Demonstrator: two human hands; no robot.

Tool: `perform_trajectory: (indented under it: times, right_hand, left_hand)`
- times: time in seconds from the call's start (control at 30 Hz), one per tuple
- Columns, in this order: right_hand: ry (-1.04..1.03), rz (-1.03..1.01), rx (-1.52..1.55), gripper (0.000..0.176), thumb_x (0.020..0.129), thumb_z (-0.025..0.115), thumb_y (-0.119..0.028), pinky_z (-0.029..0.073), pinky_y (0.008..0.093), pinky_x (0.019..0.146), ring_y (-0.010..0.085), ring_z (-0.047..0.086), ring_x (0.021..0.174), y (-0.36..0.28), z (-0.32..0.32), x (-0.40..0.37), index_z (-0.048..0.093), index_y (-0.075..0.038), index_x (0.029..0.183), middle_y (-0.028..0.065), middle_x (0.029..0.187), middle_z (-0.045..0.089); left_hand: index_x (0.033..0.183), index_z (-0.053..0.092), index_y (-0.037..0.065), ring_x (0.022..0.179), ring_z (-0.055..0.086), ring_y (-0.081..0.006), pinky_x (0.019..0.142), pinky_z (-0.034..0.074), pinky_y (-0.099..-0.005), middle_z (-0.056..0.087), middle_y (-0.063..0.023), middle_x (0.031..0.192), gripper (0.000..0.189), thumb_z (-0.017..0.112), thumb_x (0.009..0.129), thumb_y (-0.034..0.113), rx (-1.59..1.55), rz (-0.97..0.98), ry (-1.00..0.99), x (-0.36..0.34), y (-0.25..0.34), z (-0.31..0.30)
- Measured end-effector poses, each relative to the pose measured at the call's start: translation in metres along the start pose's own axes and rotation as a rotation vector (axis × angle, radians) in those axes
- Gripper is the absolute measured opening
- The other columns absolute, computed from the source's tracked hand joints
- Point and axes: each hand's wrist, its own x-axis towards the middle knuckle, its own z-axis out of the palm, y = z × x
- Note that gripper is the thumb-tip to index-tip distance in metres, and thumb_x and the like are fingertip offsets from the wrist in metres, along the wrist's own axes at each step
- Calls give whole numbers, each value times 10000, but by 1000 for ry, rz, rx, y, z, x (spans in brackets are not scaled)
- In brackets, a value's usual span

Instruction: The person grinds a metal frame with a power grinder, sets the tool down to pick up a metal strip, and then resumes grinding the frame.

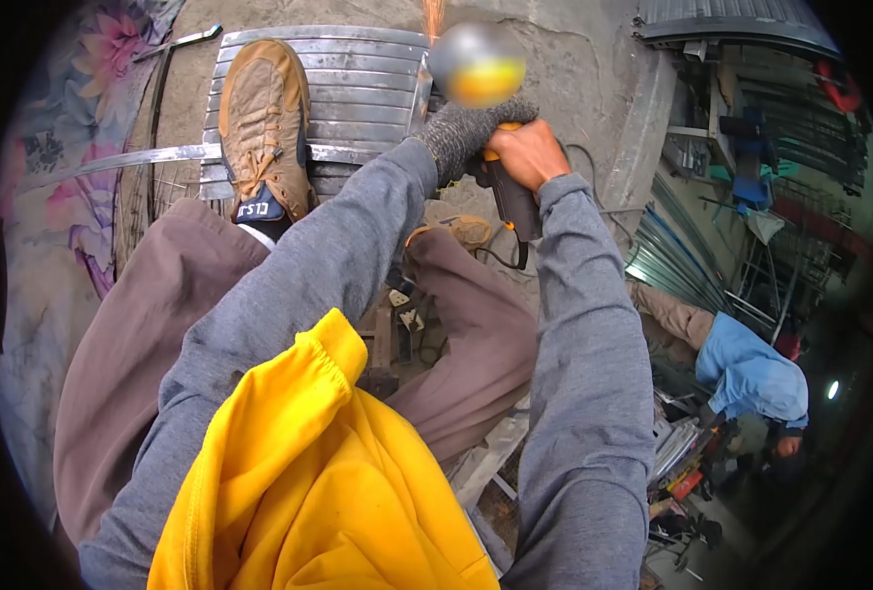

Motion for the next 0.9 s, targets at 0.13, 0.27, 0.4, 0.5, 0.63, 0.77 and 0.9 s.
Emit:
perform_trajectory:
  times: [0.13, 0.27, 0.4, 0.5, 0.63, 0.77, 0.9]
  right_hand:
    - [-53, 129, 139, 217, 816, 590, -216, 528, 352, 840, 275, 667, 950, -16, -1, 1, 721, -141, 973, 94, 983, 704]
    - [24, 214, 266, 230, 838, 572, -244, 517, 356, 850, 280, 661, 947, -10, 5, 6, 710, -118, 972, 104, 986, 701]
    - [-28, 83, 33, 209, 839, 580, -227, 515, 358, 844, 294, 657, 958, -3, -4, 4, 710, -112, 956, 100, 991, 700]
    - [-29, -143, -82, 222, 801, 622, -236, 517, 356, 800, 310, 665, 913, -9, -9, 5, 706, -81, 936, 120, 956, 705]
    - [220, 417, 383, 314, 721, 669, -263, 515, 358, 724, 300, 678, 791, -20, -16, 2, 694, -23, 921, 149, 871, 710]
    - [171, 356, 384, 343, 702, 681, -272, 513, 357, 703, 267, 682, 752, -8, -20, 4, 691, 11, 896, 155, 821, 707]
    - [165, 402, 403, 317, 695, 677, -258, 511, 350, 698, 262, 679, 748, -10, -12, 4, 695, 4, 871, 156, 818, 704]
  left_hand:
    - [1181, 657, 178, 691, 670, -239, 525, 559, -338, 642, -169, 1038, 293, 565, 917, 267, 79, 36, -9, -6, 8, -4]
    - [1179, 661, 194, 661, 668, -238, 538, 560, -332, 641, -174, 1044, 289, 561, 917, 265, 107, 36, -14, -3, 11, -6]
    - [1179, 659, 183, 681, 668, -238, 544, 562, -337, 642, -167, 1040, 291, 565, 918, 269, 26, 7, -14, 1, 8, -3]
    - [1180, 658, 175, 696, 669, -238, 548, 564, -341, 643, -161, 1037, 293, 569, 919, 272, -45, 19, 5, 4, 8, 1]
    - [1180, 657, 164, 716, 670, -238, 554, 566, -346, 644, -154, 1033, 296, 573, 920, 276, -185, 73, 18, 15, 15, 5]
    - [1181, 656, 153, 737, 671, -238, 559, 569, -351, 646, -147, 1029, 300, 578, 921, 280, -233, 64, 44, 15, 16, 6]
    - [1181, 654, 143, 757, 671, -239, 565, 571, -356, 647, -140, 1025, 304, 582, 922, 284, -228, 6, 71, 12, 7, 9]
